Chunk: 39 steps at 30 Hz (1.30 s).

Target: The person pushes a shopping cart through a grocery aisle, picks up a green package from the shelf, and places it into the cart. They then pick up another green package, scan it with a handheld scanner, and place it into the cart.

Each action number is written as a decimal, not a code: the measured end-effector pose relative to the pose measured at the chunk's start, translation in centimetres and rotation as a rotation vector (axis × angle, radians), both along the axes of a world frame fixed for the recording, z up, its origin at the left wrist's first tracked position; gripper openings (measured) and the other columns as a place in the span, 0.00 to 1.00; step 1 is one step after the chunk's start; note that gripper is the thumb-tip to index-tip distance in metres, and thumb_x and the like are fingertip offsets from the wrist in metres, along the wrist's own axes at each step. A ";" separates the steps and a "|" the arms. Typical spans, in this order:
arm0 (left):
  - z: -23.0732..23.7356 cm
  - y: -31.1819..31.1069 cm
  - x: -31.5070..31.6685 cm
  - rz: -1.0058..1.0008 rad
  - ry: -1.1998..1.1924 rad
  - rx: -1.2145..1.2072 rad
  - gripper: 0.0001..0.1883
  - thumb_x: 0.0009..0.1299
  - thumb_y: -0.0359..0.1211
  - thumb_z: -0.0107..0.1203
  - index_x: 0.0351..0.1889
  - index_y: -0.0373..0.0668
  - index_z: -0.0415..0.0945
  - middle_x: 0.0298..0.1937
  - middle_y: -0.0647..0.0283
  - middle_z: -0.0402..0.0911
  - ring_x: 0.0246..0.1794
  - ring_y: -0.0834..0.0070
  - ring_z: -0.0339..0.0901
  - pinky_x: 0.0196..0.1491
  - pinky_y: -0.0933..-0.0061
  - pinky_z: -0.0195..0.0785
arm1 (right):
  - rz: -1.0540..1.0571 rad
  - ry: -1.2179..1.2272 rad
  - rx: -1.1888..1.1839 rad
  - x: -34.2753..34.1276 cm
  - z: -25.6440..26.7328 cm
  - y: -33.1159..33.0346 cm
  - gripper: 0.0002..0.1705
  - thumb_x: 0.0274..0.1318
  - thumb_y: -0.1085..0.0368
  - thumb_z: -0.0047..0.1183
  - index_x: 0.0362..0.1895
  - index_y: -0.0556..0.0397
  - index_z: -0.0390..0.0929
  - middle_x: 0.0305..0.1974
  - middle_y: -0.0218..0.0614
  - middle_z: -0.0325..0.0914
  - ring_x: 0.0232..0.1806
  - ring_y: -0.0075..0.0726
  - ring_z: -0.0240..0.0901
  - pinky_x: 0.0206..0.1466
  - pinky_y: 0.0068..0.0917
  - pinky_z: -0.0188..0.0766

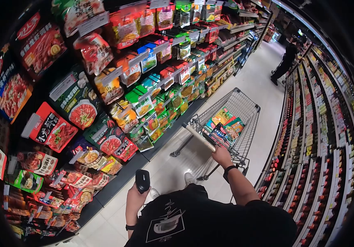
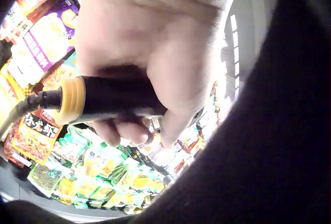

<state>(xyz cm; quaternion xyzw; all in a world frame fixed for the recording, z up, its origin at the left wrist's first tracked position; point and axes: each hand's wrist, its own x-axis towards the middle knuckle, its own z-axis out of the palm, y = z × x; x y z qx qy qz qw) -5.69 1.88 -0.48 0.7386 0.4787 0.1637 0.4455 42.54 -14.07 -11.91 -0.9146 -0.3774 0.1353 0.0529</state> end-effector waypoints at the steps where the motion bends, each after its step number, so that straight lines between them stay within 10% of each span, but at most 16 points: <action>1: -0.1 0.4 -0.5 -0.001 -0.002 0.011 0.23 0.69 0.38 0.75 0.57 0.37 0.82 0.42 0.45 0.91 0.46 0.46 0.91 0.48 0.56 0.82 | -0.006 -0.006 -0.007 -0.4 0.3 -0.3 0.20 0.64 0.53 0.56 0.52 0.54 0.83 0.41 0.58 0.89 0.45 0.66 0.88 0.52 0.61 0.83; 19: 1.0 4.0 -7.6 -0.162 -0.064 -0.026 0.21 0.69 0.35 0.72 0.57 0.37 0.82 0.45 0.43 0.91 0.49 0.44 0.90 0.50 0.54 0.82 | -0.212 -0.187 -0.047 -8.0 -0.2 -4.7 0.14 0.65 0.57 0.57 0.48 0.49 0.84 0.37 0.53 0.89 0.40 0.64 0.88 0.45 0.60 0.83; 39: 0.6 5.2 2.1 -0.626 0.225 -0.126 0.25 0.73 0.42 0.72 0.63 0.40 0.82 0.51 0.45 0.91 0.56 0.47 0.89 0.55 0.54 0.81 | -0.204 -0.320 0.225 -16.4 -0.6 -10.3 0.07 0.51 0.62 0.63 0.32 0.46 0.79 0.27 0.36 0.81 0.32 0.48 0.84 0.37 0.48 0.82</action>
